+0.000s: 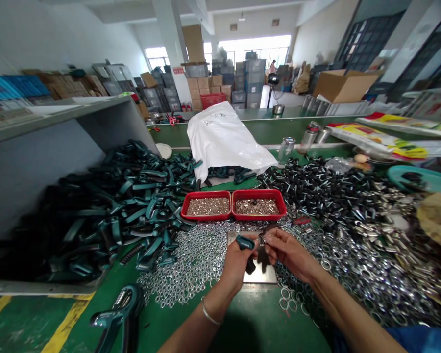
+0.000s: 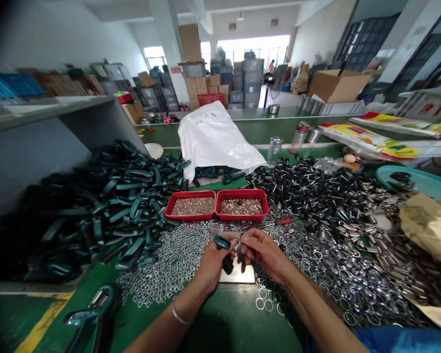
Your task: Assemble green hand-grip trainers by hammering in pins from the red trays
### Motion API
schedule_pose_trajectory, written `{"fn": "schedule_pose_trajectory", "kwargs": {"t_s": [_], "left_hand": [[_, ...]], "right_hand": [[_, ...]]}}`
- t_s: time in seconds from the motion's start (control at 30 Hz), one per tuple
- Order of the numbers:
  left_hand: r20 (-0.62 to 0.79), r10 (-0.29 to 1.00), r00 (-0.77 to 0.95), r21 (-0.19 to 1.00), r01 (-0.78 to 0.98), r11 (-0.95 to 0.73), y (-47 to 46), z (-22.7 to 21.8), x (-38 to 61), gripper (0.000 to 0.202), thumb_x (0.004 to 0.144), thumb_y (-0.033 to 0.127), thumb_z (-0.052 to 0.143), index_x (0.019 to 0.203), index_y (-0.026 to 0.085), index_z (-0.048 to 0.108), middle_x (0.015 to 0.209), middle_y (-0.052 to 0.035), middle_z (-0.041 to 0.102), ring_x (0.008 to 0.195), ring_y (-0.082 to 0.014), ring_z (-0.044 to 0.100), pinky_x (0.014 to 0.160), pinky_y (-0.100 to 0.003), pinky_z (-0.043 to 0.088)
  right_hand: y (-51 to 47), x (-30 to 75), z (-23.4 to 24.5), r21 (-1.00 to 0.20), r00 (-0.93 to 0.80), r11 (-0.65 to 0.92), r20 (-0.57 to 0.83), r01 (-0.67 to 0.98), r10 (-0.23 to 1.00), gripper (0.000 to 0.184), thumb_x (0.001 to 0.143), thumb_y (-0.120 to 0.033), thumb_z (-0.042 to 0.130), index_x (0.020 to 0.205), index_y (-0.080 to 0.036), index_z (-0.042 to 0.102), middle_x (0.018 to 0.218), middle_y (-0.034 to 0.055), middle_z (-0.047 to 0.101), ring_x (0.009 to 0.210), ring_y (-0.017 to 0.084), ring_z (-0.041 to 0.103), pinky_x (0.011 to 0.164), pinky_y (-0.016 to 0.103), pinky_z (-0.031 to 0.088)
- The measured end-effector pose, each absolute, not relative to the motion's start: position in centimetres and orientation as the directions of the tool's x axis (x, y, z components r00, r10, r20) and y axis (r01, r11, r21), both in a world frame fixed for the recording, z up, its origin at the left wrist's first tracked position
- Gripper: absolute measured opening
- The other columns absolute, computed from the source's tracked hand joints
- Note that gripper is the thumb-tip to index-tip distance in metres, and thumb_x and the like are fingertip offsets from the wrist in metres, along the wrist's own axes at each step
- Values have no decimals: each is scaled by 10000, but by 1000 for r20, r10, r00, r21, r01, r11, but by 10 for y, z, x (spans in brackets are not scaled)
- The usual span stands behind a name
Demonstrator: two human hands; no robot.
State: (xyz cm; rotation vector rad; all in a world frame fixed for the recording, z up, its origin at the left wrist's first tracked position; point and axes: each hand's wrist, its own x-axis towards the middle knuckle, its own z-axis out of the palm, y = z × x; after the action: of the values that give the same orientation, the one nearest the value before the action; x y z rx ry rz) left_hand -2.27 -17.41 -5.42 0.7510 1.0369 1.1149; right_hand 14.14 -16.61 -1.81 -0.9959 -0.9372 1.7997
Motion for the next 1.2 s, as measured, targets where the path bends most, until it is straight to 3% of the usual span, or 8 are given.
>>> {"fn": "schedule_pose_trajectory", "kwargs": {"t_s": [0.27,0.4,0.5,0.6,0.73,0.9,1.03,1.2], "left_hand": [[-258,950,177,891,-336,304,-177,-54,-30,323,760,389,741,961,151,658,611,30,554,541,-80,505,518,-187,376],[-296,939,174,932,-164,324,-169,-51,-46,407,650,285,791,995,176,603,775,16,622,475,-56,477,445,-189,347],[-265,945,194,931,-204,303,-161,-48,-55,474,643,210,739,1069,228,534,963,-2,641,500,-50,504,454,-187,373],[-213,963,162,949,-201,244,-155,-50,-52,371,674,163,650,1013,230,516,841,24,633,500,-56,492,469,-181,373],[-218,973,73,971,-84,224,-153,-54,-33,284,683,138,590,944,223,517,599,76,510,456,-75,455,429,-171,308],[-238,969,63,956,-161,246,-160,-56,-19,292,692,161,591,961,227,496,542,91,473,428,-83,433,421,-175,304],[-270,928,257,926,-197,323,-173,-51,-21,320,686,183,644,968,217,497,552,96,446,392,-65,376,394,-182,264],[-249,726,640,847,-219,484,-186,-31,-36,524,687,206,735,1143,221,477,698,37,574,459,-80,466,466,-218,363]], "right_hand": [[-164,145,-31,-765,-394,-521,-376,-379,839,253,798,-385,763,884,-185,634,704,-29,588,563,62,502,531,174,446],[-162,152,-28,-935,-251,-327,-287,-136,924,269,797,-421,745,932,-216,636,750,-18,637,598,109,583,603,256,511],[-160,157,-24,-983,-238,-183,-181,12,954,264,806,-434,722,936,-222,636,808,-2,671,680,154,649,697,316,535],[-161,155,-23,-984,-238,-175,-169,-5,956,277,816,-458,702,936,-224,616,810,15,696,742,189,685,738,352,548],[-169,139,-25,-984,-99,-149,-139,-95,985,293,802,-472,717,939,-240,600,846,35,716,780,218,703,772,389,558],[-182,118,-24,-1000,36,-16,-17,-10,999,221,814,-440,712,944,-282,630,871,39,696,799,240,671,771,399,542],[-182,122,-30,-991,44,41,47,128,998,184,825,-426,698,942,-285,676,936,42,687,890,246,627,807,374,510],[-168,135,-31,-981,-165,-180,-168,-65,972,236,829,-470,691,906,-249,662,796,7,658,694,166,609,623,272,491]]}}
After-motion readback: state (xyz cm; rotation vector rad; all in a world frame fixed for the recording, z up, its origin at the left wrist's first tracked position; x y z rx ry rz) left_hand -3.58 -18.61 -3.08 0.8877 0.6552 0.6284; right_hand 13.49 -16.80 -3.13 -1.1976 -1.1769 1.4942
